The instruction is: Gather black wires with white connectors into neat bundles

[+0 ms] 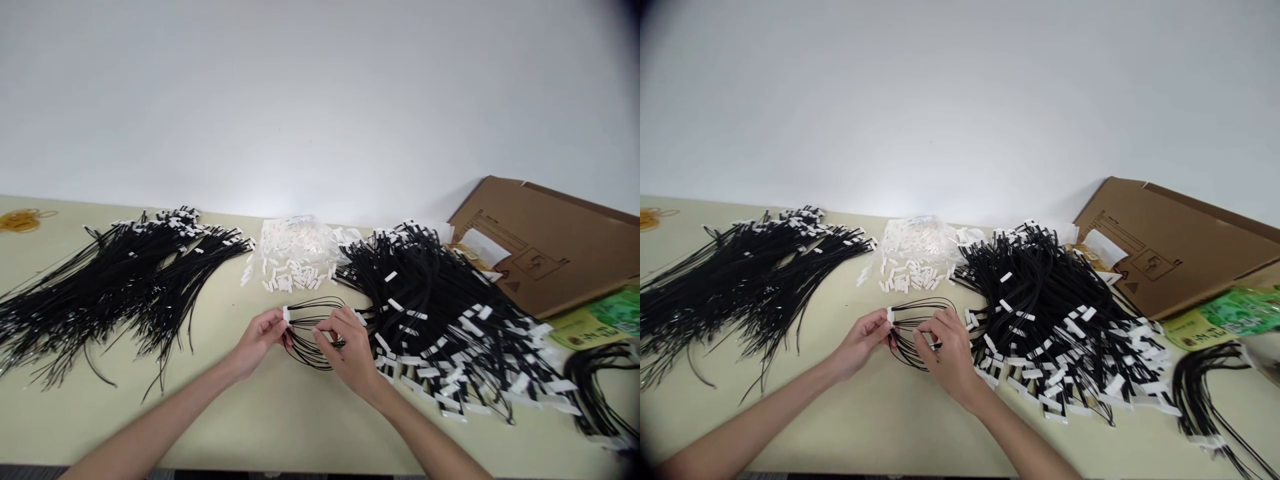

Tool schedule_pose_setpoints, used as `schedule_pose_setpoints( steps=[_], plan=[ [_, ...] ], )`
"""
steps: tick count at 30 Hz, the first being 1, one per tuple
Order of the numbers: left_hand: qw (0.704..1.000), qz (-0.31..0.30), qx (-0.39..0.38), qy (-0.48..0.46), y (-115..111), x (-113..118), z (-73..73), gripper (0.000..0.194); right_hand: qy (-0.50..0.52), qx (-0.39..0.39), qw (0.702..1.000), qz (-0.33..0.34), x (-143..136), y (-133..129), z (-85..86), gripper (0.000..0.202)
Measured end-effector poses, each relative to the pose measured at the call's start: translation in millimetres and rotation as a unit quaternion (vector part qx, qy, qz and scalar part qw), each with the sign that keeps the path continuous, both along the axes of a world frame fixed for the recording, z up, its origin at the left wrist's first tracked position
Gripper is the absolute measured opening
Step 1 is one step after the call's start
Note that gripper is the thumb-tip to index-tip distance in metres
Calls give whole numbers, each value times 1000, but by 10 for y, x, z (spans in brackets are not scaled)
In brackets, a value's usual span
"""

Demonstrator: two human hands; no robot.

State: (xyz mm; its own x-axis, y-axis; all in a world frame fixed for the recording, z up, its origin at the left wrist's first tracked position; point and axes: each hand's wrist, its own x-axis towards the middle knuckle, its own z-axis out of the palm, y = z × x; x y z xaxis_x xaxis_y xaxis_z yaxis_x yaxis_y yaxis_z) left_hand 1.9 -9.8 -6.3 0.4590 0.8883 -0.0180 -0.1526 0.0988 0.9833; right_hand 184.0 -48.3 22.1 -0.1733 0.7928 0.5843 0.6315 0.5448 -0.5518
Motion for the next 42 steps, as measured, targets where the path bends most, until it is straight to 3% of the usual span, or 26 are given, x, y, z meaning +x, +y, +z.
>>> schedule_pose_setpoints(
  steps=[13,33,42],
  plan=[
    [999,-35,-5,12,-84,57,39,23,-16,96,995,11,-92,5,-137,15],
    [998,-59,-6,21,-127,83,60,24,-50,88,995,27,-104,-2,-179,19],
    [995,-52,41,70,-143,80,72,25,-50,63,996,36,-133,-39,-176,20]
  ],
)
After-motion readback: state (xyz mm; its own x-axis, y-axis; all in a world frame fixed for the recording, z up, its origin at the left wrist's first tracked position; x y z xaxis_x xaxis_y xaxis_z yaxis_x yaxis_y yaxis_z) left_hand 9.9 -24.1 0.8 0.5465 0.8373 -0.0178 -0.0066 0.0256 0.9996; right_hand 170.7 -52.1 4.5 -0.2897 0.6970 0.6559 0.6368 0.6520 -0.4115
